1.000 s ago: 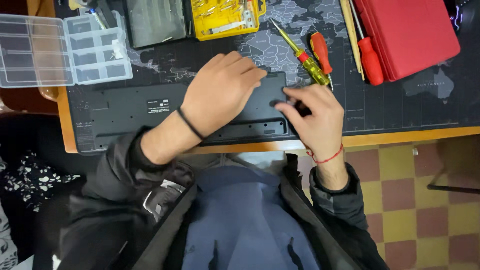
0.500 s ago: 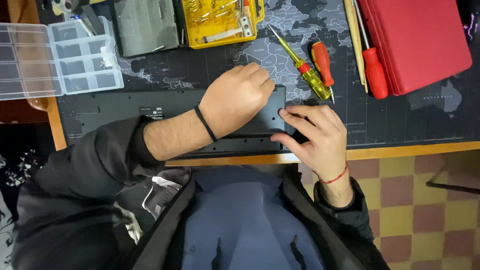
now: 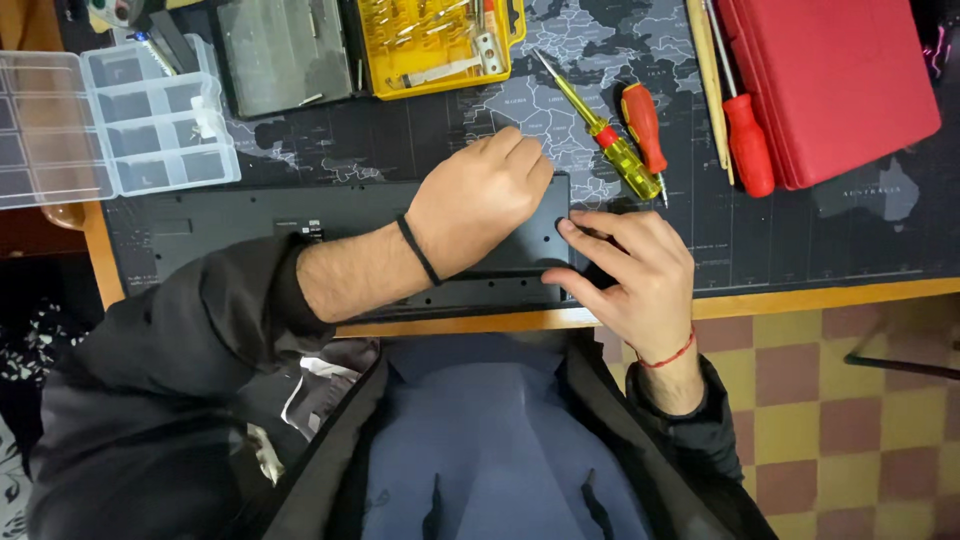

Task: The person uses a red screwdriver and a yellow screwdriver to remove screws from the back of a black keyboard. They flip the keyboard over, remove the bottom cover, and continue unscrewing components from the underside.

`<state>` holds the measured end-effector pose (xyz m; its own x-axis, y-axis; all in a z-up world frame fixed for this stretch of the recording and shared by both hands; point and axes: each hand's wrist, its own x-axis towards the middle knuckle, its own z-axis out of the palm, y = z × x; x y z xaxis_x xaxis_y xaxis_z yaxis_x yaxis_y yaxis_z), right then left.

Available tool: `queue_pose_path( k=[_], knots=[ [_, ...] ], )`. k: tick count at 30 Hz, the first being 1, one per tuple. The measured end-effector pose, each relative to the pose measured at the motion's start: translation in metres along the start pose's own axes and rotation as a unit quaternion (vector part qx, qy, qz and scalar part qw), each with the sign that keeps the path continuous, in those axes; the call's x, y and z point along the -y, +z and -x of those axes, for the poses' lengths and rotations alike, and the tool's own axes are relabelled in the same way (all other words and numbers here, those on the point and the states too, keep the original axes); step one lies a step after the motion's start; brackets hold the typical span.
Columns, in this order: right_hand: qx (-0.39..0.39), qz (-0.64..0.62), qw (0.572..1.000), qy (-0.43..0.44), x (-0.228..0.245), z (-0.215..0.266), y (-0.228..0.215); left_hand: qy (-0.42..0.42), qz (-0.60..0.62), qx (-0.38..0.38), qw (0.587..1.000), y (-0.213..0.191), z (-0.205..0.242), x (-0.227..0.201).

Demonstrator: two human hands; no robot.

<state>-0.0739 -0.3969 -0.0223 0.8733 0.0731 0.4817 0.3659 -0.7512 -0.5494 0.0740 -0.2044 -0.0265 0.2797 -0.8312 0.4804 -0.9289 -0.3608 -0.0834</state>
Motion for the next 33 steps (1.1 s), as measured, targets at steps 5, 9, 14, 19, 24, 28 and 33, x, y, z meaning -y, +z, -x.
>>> queue_pose_path(
  k=[5, 9, 14, 19, 24, 28, 33],
  knots=[
    [-0.001, -0.002, 1.0, -0.004, 0.001, -0.001, 0.0, -0.001, 0.011, -0.01, 1.0, -0.001, 0.001, 0.001],
    [-0.004, -0.012, 1.0, -0.002, 0.002, -0.003, 0.0, 0.008, 0.01, -0.019, 1.0, -0.012, -0.002, 0.002],
    [-0.008, -0.007, 1.0, -0.004, 0.001, 0.0, 0.001, 0.002, 0.074, 0.002, 0.997, -0.012, -0.002, 0.013],
    [-0.004, 0.0, 1.0, -0.005, 0.002, 0.0, 0.0, 0.007, 0.142, 0.025, 0.989, -0.01, -0.006, 0.026],
    [-0.003, 0.011, 1.0, -0.011, 0.002, 0.004, 0.0, 0.062, 0.216, 0.084, 0.971, 0.008, -0.009, 0.037],
    [0.001, 0.028, 1.0, -0.014, 0.003, 0.008, 0.001, 0.089, 0.249, 0.114, 0.958, 0.018, -0.01, 0.044],
    [0.002, 0.061, 0.998, -0.027, 0.003, 0.009, 0.0, 0.127, 0.194, 0.084, 0.969, 0.027, -0.015, 0.048]
  ],
)
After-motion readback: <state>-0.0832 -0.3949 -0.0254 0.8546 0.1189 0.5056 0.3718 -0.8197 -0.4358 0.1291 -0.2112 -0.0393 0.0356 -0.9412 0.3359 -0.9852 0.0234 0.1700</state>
